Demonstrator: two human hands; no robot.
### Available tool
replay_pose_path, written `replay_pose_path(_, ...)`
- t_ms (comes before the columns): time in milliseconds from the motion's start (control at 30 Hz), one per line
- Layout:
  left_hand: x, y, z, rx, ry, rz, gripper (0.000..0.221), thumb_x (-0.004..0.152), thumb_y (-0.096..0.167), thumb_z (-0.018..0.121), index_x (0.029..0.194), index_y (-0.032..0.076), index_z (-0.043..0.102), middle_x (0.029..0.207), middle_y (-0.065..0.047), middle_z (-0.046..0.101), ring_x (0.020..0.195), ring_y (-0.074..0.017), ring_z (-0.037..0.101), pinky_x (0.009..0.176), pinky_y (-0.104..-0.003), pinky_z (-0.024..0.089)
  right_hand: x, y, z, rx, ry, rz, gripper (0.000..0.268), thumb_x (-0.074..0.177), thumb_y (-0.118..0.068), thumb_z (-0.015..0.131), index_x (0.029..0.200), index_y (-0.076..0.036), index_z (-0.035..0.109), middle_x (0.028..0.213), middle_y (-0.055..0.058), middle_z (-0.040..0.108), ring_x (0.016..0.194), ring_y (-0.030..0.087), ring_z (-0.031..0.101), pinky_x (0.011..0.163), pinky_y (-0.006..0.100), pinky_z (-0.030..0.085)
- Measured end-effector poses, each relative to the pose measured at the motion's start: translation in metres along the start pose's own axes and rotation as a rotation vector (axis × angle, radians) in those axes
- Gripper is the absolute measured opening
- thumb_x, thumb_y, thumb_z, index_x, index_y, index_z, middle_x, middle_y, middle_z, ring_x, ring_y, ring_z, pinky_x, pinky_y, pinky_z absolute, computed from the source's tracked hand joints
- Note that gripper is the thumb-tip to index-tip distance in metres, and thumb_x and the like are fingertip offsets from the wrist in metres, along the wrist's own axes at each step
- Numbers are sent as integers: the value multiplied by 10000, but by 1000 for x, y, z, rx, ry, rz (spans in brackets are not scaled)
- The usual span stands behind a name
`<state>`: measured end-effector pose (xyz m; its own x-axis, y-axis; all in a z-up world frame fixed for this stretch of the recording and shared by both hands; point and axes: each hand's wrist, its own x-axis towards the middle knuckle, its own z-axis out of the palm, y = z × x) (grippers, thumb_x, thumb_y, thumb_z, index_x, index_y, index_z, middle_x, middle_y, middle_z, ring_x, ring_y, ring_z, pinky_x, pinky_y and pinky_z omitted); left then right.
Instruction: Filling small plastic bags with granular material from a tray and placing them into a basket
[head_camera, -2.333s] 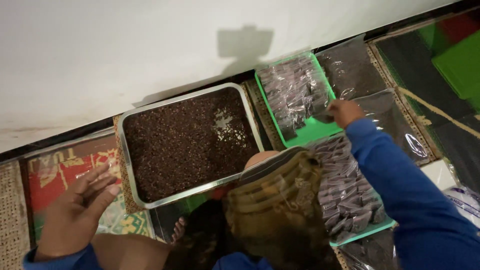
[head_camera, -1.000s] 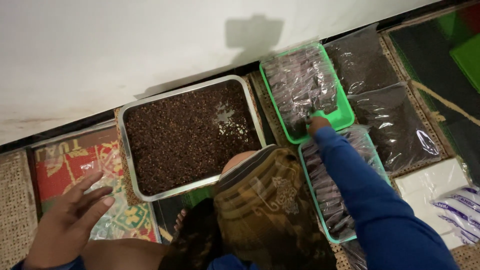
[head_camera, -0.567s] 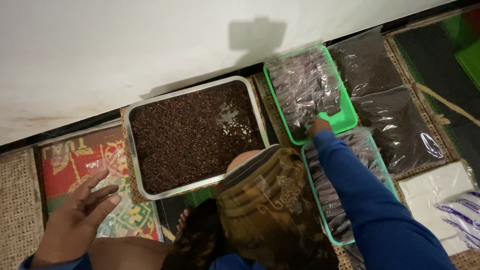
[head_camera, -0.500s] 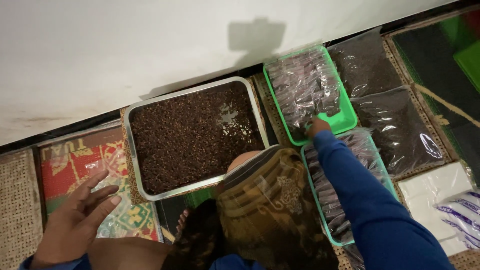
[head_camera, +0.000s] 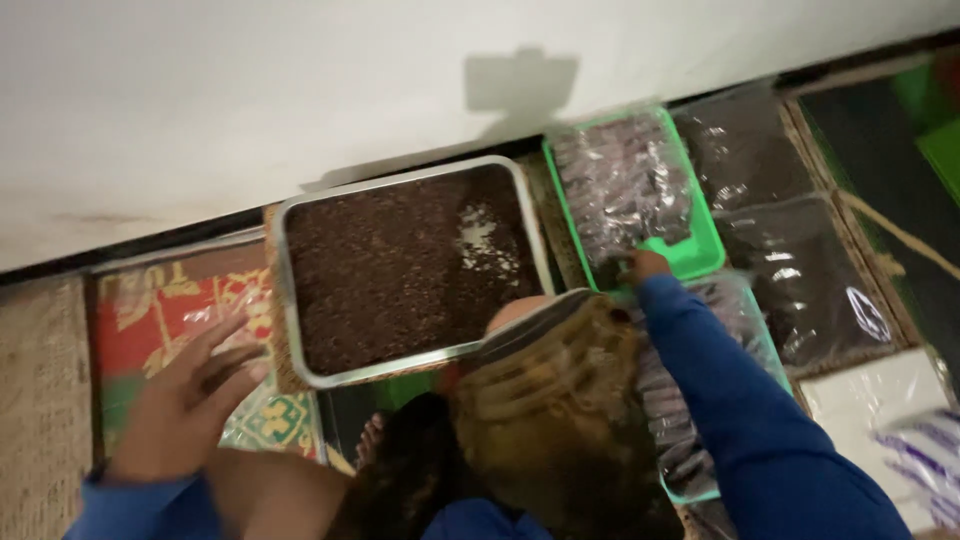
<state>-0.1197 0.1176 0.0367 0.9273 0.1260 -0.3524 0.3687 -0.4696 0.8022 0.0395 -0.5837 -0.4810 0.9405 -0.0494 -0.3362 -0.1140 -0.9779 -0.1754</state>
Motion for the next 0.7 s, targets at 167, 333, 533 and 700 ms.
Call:
replay_pose_path(167, 13, -17, 2, 63, 175, 373, 514, 883, 87, 766, 1386, 72, 659, 1163, -196, 754, 1074, -303, 727, 931, -419, 572, 19, 38, -13, -65, 68, -34, 542, 796, -363, 838, 1302, -195, 742, 1176, 140, 788, 1092, 352, 735, 952, 466, 584)
replay_pose_path(333, 2, -18, -13, -119, 537, 599, 178, 1023, 64, 724, 1189, 38, 782, 867, -166, 754, 717, -251, 752, 598, -356, 647, 8, -3, -152, 781, -350, -254, 470, 979, -156, 734, 1398, 44, 665, 1265, 236, 720, 1263, 381, 620, 1013, 450, 531)
replay_pose_path(533, -6, -85, -46, -674, 732, 356, 255, 970, 279, 705, 1111, 72, 756, 919, -100, 781, 786, -162, 771, 638, -287, 669, -120, -249, -362, 56, 132, -88, 441, 1017, -493, 711, 1338, -200, 782, 1362, 155, 724, 1155, 451, 672, 932, 591, 540)
replay_pose_path(700, 53, -373, 8, 96, 764, -6, 485, 961, 270, 645, 1418, 108, 638, 1379, -132, 687, 1298, -280, 636, 1123, -401, 471, -194, -376, -431, 26, 154, -543, 492, 1025, -334, 675, 1491, -175, 670, 1333, 134, 710, 1025, 386, 700, 994, 533, 591)
